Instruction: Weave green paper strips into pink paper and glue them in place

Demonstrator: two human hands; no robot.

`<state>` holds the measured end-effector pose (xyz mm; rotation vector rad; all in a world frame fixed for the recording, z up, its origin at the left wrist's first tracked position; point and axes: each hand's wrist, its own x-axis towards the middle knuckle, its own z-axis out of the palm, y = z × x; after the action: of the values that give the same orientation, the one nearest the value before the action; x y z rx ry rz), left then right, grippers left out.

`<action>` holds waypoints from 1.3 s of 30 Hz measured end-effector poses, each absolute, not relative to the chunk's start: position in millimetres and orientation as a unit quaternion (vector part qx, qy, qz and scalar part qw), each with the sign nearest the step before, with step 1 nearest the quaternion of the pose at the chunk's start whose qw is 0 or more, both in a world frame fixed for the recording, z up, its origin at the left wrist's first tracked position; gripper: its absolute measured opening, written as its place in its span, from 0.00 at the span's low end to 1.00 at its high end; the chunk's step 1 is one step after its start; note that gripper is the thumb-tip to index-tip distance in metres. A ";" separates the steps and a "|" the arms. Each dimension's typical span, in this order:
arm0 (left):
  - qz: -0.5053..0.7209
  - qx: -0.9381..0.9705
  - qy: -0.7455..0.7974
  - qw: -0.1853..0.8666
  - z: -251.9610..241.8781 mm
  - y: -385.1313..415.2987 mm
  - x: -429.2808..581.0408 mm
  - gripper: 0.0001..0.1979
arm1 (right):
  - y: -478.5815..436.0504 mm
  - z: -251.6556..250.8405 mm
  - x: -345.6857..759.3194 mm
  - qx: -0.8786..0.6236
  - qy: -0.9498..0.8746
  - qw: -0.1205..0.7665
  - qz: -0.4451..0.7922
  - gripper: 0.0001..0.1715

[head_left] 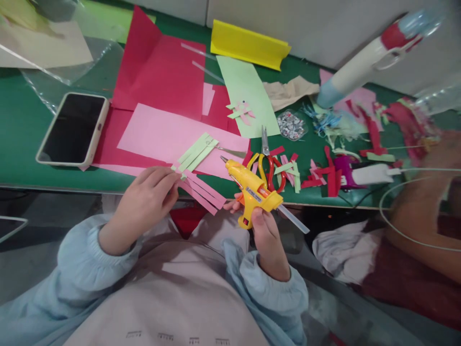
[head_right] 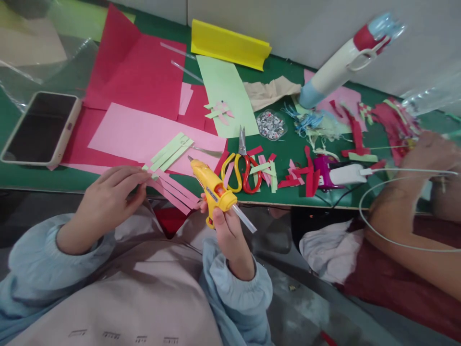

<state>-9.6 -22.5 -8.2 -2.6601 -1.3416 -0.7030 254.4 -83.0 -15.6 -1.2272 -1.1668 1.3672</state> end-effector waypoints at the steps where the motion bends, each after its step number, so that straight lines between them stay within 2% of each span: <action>1: -0.236 -0.870 -0.430 0.047 -7.0 -21.7 -8.2 0.11 | -84.1 -16.0 254.4 -0.507 -0.483 0.462 0.544 0.22; 10: -0.216 -0.907 -0.361 -0.007 -7.6 -20.6 15.8 0.13 | -94.7 -18.2 255.8 -0.544 -0.565 0.400 0.474 0.21; 18: -0.170 -0.908 -0.383 0.017 -8.1 -19.9 23.4 0.13 | -94.5 -18.2 252.8 -0.551 -0.572 0.373 0.479 0.21; 25: -0.132 -0.896 -0.424 0.029 1.4 -18.9 35.5 0.11 | -87.4 -12.2 243.6 -0.544 -0.555 0.385 0.499 0.21; 32: -0.186 -0.872 -0.448 0.065 -9.2 -22.7 36.8 0.10 | -87.2 -17.6 246.4 -0.514 -0.532 0.431 0.517 0.21; 39: -0.285 -0.760 -0.583 -0.047 -5.5 -20.9 34.2 0.11 | -85.5 -12.5 256.4 -0.481 -0.447 0.486 0.577 0.24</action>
<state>34.2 -20.9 -5.5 -2.4608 -1.8876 -0.9219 256.4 -85.5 -12.5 -1.1700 -1.0874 1.4040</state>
